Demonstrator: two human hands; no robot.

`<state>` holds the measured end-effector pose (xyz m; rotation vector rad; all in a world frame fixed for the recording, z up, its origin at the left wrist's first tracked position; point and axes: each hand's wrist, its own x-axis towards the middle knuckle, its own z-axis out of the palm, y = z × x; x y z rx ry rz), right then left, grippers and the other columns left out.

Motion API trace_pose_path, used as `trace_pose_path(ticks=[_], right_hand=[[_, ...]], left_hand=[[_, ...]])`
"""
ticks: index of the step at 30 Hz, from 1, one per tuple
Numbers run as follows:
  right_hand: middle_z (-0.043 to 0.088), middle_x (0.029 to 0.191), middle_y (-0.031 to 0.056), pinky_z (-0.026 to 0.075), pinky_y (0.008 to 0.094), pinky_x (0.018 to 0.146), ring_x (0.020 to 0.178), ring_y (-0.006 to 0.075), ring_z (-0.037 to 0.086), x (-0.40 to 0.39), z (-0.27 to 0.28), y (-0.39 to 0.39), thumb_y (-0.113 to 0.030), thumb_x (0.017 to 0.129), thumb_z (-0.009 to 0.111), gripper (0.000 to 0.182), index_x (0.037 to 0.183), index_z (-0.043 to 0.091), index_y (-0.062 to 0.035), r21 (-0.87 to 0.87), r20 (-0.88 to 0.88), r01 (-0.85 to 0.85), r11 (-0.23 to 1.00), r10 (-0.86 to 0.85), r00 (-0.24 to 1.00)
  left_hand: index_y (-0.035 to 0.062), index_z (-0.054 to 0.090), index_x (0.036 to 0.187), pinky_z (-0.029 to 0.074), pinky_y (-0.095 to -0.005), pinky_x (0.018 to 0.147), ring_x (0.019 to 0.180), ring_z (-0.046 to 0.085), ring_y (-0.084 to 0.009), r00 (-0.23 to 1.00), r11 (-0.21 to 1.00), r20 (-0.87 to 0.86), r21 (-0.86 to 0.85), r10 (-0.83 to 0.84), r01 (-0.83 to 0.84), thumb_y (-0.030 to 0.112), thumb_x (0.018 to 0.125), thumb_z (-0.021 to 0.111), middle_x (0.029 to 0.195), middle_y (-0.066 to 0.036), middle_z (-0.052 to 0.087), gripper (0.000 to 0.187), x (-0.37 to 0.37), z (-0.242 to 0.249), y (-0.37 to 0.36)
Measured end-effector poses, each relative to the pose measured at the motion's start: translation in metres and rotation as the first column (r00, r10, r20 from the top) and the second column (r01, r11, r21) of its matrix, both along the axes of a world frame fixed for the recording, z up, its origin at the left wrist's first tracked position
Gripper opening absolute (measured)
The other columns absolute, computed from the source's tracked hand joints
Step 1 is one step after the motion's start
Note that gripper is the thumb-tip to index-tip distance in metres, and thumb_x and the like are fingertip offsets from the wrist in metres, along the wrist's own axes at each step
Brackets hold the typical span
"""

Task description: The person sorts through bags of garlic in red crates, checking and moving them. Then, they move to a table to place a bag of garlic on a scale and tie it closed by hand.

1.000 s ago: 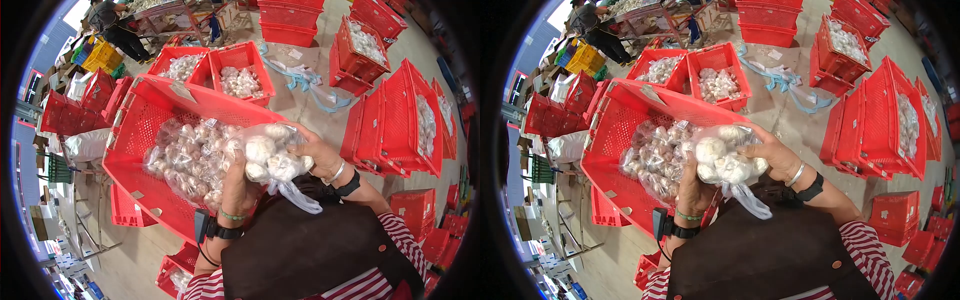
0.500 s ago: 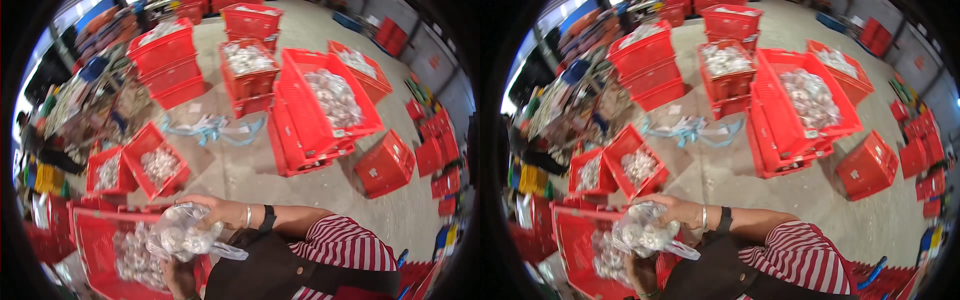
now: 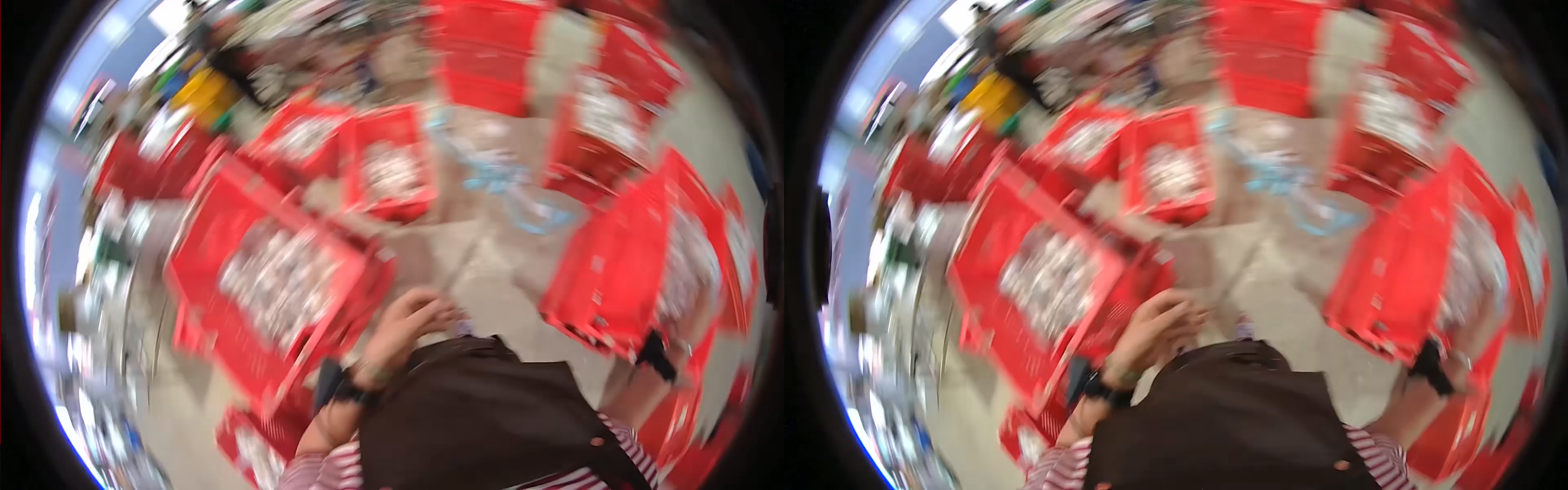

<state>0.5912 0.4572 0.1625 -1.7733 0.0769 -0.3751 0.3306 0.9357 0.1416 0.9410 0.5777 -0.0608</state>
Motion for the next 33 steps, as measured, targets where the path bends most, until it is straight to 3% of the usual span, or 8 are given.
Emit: trace_pose_path(ticks=[1, 5, 12, 14, 16, 21, 27, 33], right_hand=[[0.049, 0.128, 0.0158, 0.042, 0.0366, 0.095, 0.115, 0.0256, 0.050, 0.002, -0.003, 0.037, -0.021, 0.090, 0.057, 0.048, 0.130, 0.042, 0.0002, 0.235, 0.042, 0.204, 0.950, -0.220, 0.975], [0.049, 0.130, 0.0150, 0.042, 0.0319, 0.092, 0.113, 0.0231, 0.051, 0.035, -0.061, 0.123, -0.017, 0.089, 0.057, 0.049, 0.132, 0.041, -0.0012, 0.275, -0.076, -0.226, 0.935, 0.255, 0.964], [0.060, 0.110, 0.0082, 0.045, 0.0271, 0.086, 0.100, 0.0156, 0.057, -0.063, 0.011, 0.408, -0.005, 0.082, 0.062, 0.036, 0.117, 0.054, 0.0011, 0.105, -0.170, -0.978, 0.183, 0.972, 0.163], [0.061, 0.103, 0.0062, 0.047, 0.0276, 0.083, 0.097, 0.0151, 0.058, -0.096, 0.026, 0.468, -0.007, 0.081, 0.066, 0.038, 0.116, 0.054, 0.0010, 0.051, -0.211, -0.995, -0.086, 0.973, -0.095], [0.062, 0.102, 0.0075, 0.049, 0.0284, 0.081, 0.091, 0.0151, 0.059, -0.134, 0.057, 0.525, -0.011, 0.079, 0.068, 0.040, 0.116, 0.055, -0.0013, -0.331, -0.345, -0.880, -0.341, 0.912, -0.223], [0.064, 0.099, 0.0160, 0.050, 0.0344, 0.079, 0.092, 0.0259, 0.063, -0.213, 0.025, 0.672, -0.024, 0.079, 0.069, 0.042, 0.112, 0.057, -0.0007, -0.555, -0.505, -0.452, -0.699, 0.714, -0.484], [0.063, 0.104, 0.0204, 0.048, 0.0409, 0.086, 0.100, 0.0346, 0.060, -0.295, -0.107, 0.803, -0.026, 0.077, 0.069, 0.041, 0.108, 0.059, -0.0016, -0.603, -0.691, -0.153, -0.783, 0.608, -0.392], [0.051, 0.121, 0.0258, 0.043, 0.0413, 0.094, 0.112, 0.0381, 0.051, -0.364, -0.218, 0.847, -0.006, 0.071, 0.062, 0.055, 0.123, 0.045, 0.0020, -0.650, -0.493, -0.414, -0.637, 0.768, -0.408]], left_hand=[[0.0036, 0.055, 0.109, 0.052, -0.0309, 0.082, 0.094, 0.063, -0.0182, 0.999, 0.999, 0.031, -0.022, 0.042, -0.041, 0.020, 0.092, 0.059, 0.104, -0.011, 0.064, 0.024, -0.008, -0.005, 0.004], [0.0039, 0.055, 0.108, 0.052, -0.0291, 0.080, 0.092, 0.063, -0.0160, 0.974, 0.976, 0.050, -0.006, 0.220, -0.220, 0.020, 0.092, 0.060, 0.104, -0.010, 0.063, 0.023, -0.044, -0.009, 0.015], [0.0010, 0.056, 0.108, 0.053, -0.0290, 0.079, 0.090, 0.063, -0.0165, 0.751, 0.756, 0.270, 0.106, 0.603, -0.645, 0.011, 0.094, 0.054, 0.102, -0.011, 0.063, 0.018, -0.129, -0.005, 0.046], [0.0006, 0.057, 0.106, 0.052, -0.0290, 0.078, 0.089, 0.063, -0.0156, 0.629, 0.610, 0.352, 0.180, 0.693, -0.772, 0.009, 0.094, 0.053, 0.099, -0.010, 0.063, 0.015, -0.163, 0.002, 0.061], [0.0010, 0.058, 0.103, 0.051, -0.0270, 0.078, 0.088, 0.062, -0.0138, 0.512, 0.432, 0.407, 0.276, 0.757, -0.858, 0.008, 0.094, 0.053, 0.094, -0.007, 0.064, 0.012, -0.200, 0.008, 0.079], [0.0010, 0.058, 0.100, 0.047, -0.0233, 0.076, 0.082, 0.058, -0.0095, 0.341, 0.145, 0.387, 0.453, 0.857, -0.880, 0.005, 0.092, 0.057, 0.092, -0.004, 0.063, 0.010, -0.271, -0.003, 0.119], [0.0001, 0.062, 0.092, 0.049, -0.0290, 0.069, 0.078, 0.061, -0.0186, 0.508, 0.173, 0.257, 0.736, 0.822, -0.654, 0.003, 0.079, 0.066, 0.085, -0.009, 0.061, 0.014, -0.293, -0.039, 0.136], [0.0004, 0.062, 0.090, 0.049, -0.0323, 0.074, 0.081, 0.063, -0.0256, 0.661, 0.328, 0.207, 0.739, 0.721, -0.589, 0.000, 0.076, 0.063, 0.086, -0.012, 0.063, 0.014, -0.306, -0.023, 0.147]])
